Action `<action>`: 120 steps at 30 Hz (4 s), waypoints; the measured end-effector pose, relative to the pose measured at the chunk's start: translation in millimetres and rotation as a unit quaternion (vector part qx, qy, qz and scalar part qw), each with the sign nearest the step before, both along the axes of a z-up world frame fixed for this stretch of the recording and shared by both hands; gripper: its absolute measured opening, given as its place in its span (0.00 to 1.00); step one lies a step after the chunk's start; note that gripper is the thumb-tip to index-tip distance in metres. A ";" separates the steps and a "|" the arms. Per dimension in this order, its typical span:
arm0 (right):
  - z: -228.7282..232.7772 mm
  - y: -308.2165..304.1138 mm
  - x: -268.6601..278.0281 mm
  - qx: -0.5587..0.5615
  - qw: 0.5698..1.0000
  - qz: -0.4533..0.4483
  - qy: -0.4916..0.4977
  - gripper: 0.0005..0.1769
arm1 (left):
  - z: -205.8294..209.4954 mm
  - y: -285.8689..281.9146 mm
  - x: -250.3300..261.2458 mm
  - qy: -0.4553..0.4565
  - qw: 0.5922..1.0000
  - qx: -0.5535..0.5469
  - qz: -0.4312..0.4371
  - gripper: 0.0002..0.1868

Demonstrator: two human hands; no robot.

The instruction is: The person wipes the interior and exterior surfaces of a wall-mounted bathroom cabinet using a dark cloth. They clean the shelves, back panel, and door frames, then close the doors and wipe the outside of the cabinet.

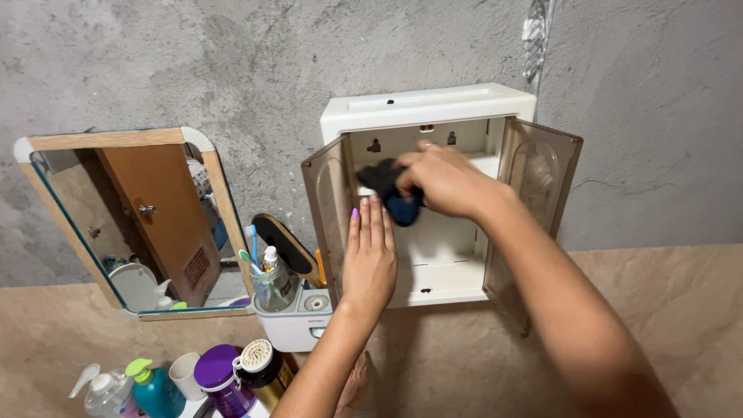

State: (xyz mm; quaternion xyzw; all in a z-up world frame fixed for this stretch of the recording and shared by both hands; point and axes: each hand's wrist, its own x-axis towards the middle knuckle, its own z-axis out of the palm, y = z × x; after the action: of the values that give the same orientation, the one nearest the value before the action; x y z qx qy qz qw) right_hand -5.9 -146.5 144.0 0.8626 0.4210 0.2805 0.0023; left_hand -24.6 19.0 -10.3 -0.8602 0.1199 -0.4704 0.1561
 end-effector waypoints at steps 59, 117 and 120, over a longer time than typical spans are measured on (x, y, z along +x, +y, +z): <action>-218.1 -27.8 3.2 0.329 0.934 -0.139 -0.020 0.31 | -43.3 9.5 -16.1 0.114 0.991 0.024 -0.065 0.34; 114.0 -26.3 30.0 0.114 0.943 -0.304 0.070 0.27 | -251.5 4.7 48.9 0.092 0.988 -0.078 -0.100 0.35; 111.7 -6.4 38.9 0.085 0.955 -0.273 0.080 0.26 | -253.8 7.2 44.1 0.041 0.991 -0.065 -0.106 0.35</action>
State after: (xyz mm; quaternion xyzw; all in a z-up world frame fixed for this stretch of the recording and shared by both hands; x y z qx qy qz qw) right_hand 33.0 -152.9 255.7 0.9612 0.1429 0.2341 -0.0286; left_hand 19.5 26.1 -264.0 -0.8697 0.1857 -0.4551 0.0443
